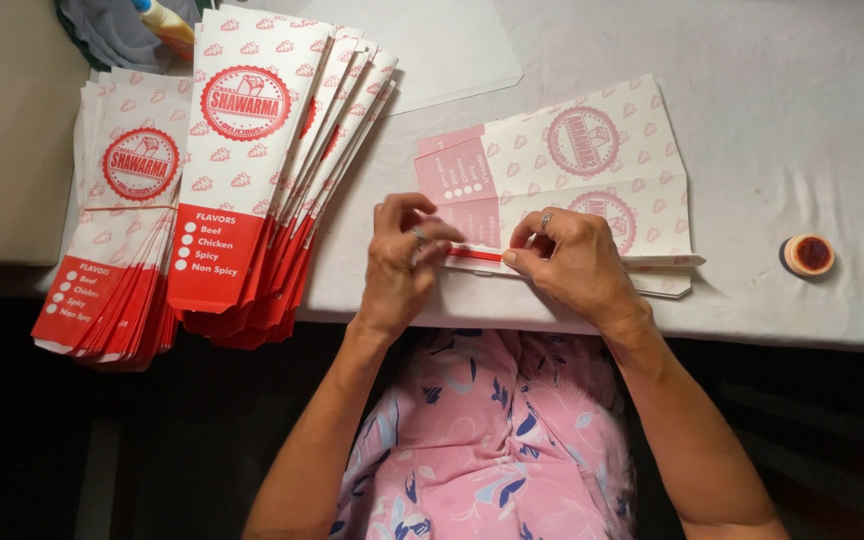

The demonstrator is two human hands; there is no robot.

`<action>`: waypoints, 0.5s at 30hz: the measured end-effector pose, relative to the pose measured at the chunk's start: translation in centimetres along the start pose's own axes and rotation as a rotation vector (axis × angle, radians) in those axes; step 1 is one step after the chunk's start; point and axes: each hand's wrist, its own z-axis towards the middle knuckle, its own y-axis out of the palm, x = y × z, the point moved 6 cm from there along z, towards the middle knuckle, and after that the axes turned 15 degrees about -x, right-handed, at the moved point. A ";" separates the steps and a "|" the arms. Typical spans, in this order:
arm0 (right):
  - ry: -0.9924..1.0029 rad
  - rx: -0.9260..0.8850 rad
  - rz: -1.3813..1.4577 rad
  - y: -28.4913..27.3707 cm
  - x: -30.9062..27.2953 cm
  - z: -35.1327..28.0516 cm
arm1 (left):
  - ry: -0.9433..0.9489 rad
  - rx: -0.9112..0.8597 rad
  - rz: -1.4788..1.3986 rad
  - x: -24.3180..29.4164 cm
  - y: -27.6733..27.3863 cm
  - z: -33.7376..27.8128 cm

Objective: Folding and sealing paper packaging sleeves for food items using adhesive stickers

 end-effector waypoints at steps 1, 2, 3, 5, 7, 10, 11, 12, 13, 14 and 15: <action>-0.019 0.030 -0.046 0.1 0.0 -0.1 | 0.153 0.028 0.166 1.0 0.5 -0.4; -0.039 0.061 -0.093 0.2 0.0 -0.3 | 0.305 0.056 0.331 1.9 1.2 -0.9; -0.036 0.063 -0.093 0.1 0.0 -0.6 | 0.307 0.053 0.329 1.9 1.4 -1.2; -0.117 0.130 -0.382 -0.2 -1.1 -1.5 | 0.500 0.041 0.670 3.0 2.9 -2.1; -0.157 0.165 -0.472 0.1 -0.5 -2.8 | 0.513 0.024 0.735 3.4 3.3 -2.7; -0.233 0.229 -0.549 -0.3 0.2 -4.7 | 0.520 -0.003 0.852 3.6 3.7 -3.7; -0.265 0.260 -0.538 -0.8 0.4 -5.4 | 0.518 -0.013 0.901 3.6 4.0 -4.0; -0.266 0.261 -0.541 -1.1 0.9 -5.3 | 0.521 -0.009 0.900 3.4 4.2 -3.9; -0.278 0.256 -0.434 -1.4 1.5 -5.4 | 0.506 -0.025 0.899 3.1 4.5 -4.0; -0.290 0.251 -0.327 -1.6 2.1 -5.5 | 0.490 -0.041 0.898 2.8 4.8 -4.0; -0.288 0.253 -0.326 -1.8 2.1 -5.5 | 0.493 -0.044 0.898 3.1 4.8 -4.1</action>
